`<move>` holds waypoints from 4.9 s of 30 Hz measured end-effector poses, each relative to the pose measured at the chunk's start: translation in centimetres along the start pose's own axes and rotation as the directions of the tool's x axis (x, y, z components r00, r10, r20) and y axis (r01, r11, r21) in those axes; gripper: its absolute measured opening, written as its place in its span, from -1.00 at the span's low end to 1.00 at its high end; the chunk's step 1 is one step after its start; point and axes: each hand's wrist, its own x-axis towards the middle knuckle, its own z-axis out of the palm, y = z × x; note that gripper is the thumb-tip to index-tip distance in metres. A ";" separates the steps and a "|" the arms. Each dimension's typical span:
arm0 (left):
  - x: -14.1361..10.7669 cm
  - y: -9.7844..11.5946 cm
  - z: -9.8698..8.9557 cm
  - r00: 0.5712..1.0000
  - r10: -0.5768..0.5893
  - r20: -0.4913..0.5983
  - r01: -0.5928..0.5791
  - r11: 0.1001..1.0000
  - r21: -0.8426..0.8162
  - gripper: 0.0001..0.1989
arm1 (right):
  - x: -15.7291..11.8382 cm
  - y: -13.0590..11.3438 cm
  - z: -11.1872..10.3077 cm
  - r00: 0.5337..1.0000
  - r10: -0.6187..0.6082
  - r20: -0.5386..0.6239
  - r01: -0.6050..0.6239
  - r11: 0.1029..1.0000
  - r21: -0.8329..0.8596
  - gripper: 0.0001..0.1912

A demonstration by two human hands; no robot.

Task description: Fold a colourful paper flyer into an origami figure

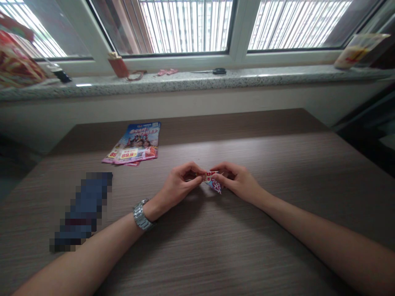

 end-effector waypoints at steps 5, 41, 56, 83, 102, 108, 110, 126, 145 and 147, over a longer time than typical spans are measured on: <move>-0.1 0.1 0.1 1.000 0.000 0.019 0.000 1.000 -0.001 -0.85 | 0.0 0.0 -0.1 1.000 -0.013 0.020 0.013 1.000 -0.014 -0.72; -0.1 -0.1 -0.3 0.999 -0.002 -0.033 0.007 0.988 0.153 -0.71 | -0.1 -0.3 -0.5 0.998 -0.020 -0.055 0.017 0.998 -0.061 -0.77; -0.1 0.2 -0.3 0.999 -0.012 -0.041 0.018 0.989 0.149 -0.78 | -0.1 -0.6 0.0 1.000 0.018 -0.009 -0.018 0.999 -0.028 -0.67; -0.4 0.9 0.3 0.998 -0.047 -0.035 0.050 0.995 0.082 -0.77 | -0.1 -1.1 0.1 0.994 0.065 0.085 -0.068 0.997 0.038 -0.64; -0.7 0.3 0.2 0.999 0.008 0.037 -0.013 0.988 0.152 -0.83 | -0.2 -1.2 0.1 0.996 0.030 0.084 -0.026 0.999 -0.042 -0.73; -0.6 0.4 0.1 0.997 0.035 -0.068 -0.025 0.989 0.143 -0.82 | -0.1 -0.9 0.1 0.991 0.129 0.048 -0.132 0.988 0.081 -0.60; -0.5 0.4 0.0 0.995 0.035 -0.088 -0.024 0.992 0.120 -0.81 | 0.0 -0.8 0.0 0.988 0.152 0.032 -0.155 0.979 0.132 -0.58; -0.2 -0.3 -0.3 0.995 -0.038 -0.088 0.038 0.999 -0.002 -0.83 | 0.3 -0.8 -0.3 0.977 0.199 0.071 -0.209 0.958 0.195 -0.48; -0.4 0.0 0.0 0.998 -0.011 -0.055 0.013 0.999 0.040 -0.85 | 0.1 -0.9 -0.1 0.982 0.168 0.086 -0.183 0.960 0.214 -0.56; -0.4 0.1 0.1 0.999 -0.014 -0.047 0.015 1.000 0.024 -0.85 | 0.1 -0.7 -0.1 0.982 0.180 0.059 -0.189 0.960 0.205 -0.56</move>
